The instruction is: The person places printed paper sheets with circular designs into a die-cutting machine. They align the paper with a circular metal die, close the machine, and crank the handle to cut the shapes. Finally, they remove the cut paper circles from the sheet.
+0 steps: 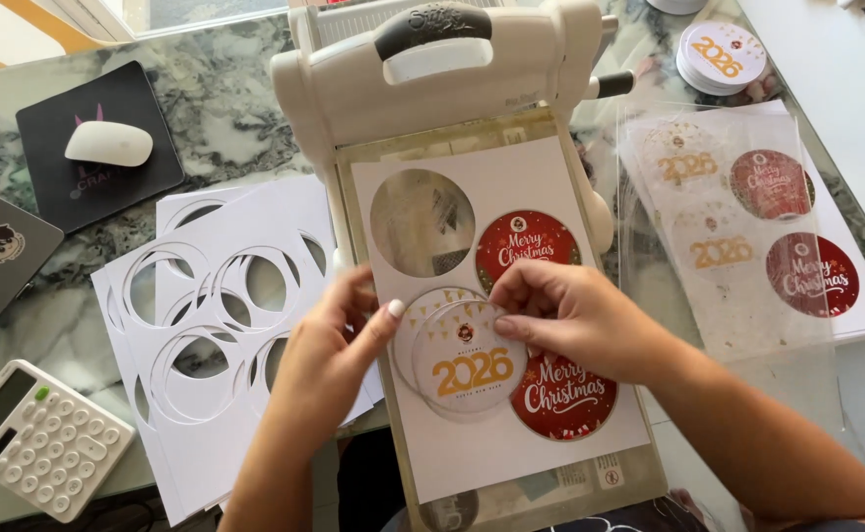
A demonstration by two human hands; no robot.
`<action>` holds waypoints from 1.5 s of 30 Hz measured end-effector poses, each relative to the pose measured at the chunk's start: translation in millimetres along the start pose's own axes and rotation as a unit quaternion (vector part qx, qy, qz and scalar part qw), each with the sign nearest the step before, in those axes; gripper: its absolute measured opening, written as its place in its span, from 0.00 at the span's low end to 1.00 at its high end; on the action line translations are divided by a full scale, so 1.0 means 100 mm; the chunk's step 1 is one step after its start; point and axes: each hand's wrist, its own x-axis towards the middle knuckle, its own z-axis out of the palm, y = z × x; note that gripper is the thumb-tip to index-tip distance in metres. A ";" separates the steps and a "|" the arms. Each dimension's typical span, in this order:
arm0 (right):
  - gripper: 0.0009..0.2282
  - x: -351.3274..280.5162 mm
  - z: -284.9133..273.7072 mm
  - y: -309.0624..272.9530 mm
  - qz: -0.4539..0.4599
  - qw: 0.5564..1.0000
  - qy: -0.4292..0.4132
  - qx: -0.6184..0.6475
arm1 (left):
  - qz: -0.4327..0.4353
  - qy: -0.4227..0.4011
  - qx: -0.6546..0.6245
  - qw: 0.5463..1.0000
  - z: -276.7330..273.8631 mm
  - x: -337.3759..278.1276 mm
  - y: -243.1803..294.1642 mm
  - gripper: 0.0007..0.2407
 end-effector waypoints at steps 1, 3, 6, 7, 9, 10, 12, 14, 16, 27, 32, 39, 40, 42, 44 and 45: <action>0.07 -0.01 0.02 0.03 0.001 1.000 0.000 0.001 | -0.001 -0.001 0.000 1.000 0.05 -0.02 -0.06 0.20; 0.07 -0.03 0.05 0.07 -0.045 0.997 0.052 -0.046 | 0.071 0.012 0.039 0.997 0.14 -0.08 -0.17 0.13; 0.13 -0.03 0.11 0.09 -0.093 0.989 0.078 -0.084 | 0.016 0.000 0.002 1.000 0.18 -0.23 -0.16 0.17; 0.13 -0.02 0.11 0.07 -0.095 0.989 0.079 -0.084 | 0.018 0.001 0.002 1.000 0.20 -0.24 -0.16 0.17; 0.14 -0.02 0.13 0.04 -0.093 0.989 0.077 -0.084 | 0.020 -0.045 -0.186 0.981 0.24 -0.29 -0.17 0.09; 0.14 -0.02 0.12 0.06 -0.093 0.989 0.077 -0.084 | 0.020 -0.045 -0.186 0.981 0.24 -0.28 -0.19 0.09; 0.06 -0.01 0.09 0.08 -0.089 0.988 0.081 -0.092 | 0.053 -0.097 -0.274 0.955 0.26 -0.26 -0.22 0.11; 0.04 -0.05 -0.01 0.19 -0.102 0.994 0.043 0.007 | 0.048 -0.104 -0.319 0.941 0.30 -0.23 -0.30 0.14; 0.03 -0.11 -0.16 0.30 -0.114 0.988 0.010 0.106 | 0.045 -0.116 -0.362 0.924 0.31 -0.18 -0.31 0.18; 0.18 -0.01 -0.55 0.38 -0.007 0.973 0.217 0.073 | -0.071 -0.164 -0.671 0.719 0.64 0.46 -0.43 0.15; 0.19 -0.01 -0.51 0.38 -0.011 0.969 0.237 0.076 | 0.009 -0.177 -0.702 0.690 0.78 0.42 -0.41 0.19; 0.22 -0.04 -0.41 0.20 -0.021 0.966 0.239 0.102 | -0.138 -0.126 -0.664 0.724 0.68 0.34 0.07 0.27; 0.22 -0.05 -0.43 0.19 -0.021 0.965 0.239 0.102 | -0.137 -0.127 -0.664 0.724 0.69 0.35 -0.05 0.27; 0.25 -0.06 -0.48 0.18 0.043 0.967 0.202 0.146 | 0.109 -0.407 -0.733 0.534 0.70 0.39 -0.28 0.31; 0.18 -0.07 -0.50 0.26 0.029 0.968 0.186 0.164 | 0.091 -0.400 -0.740 0.533 0.71 0.35 -0.25 0.31; 0.13 -0.06 -0.52 0.30 0.015 0.969 0.169 0.181 | 0.073 -0.393 -0.747 0.532 0.71 0.33 -0.23 0.30</action>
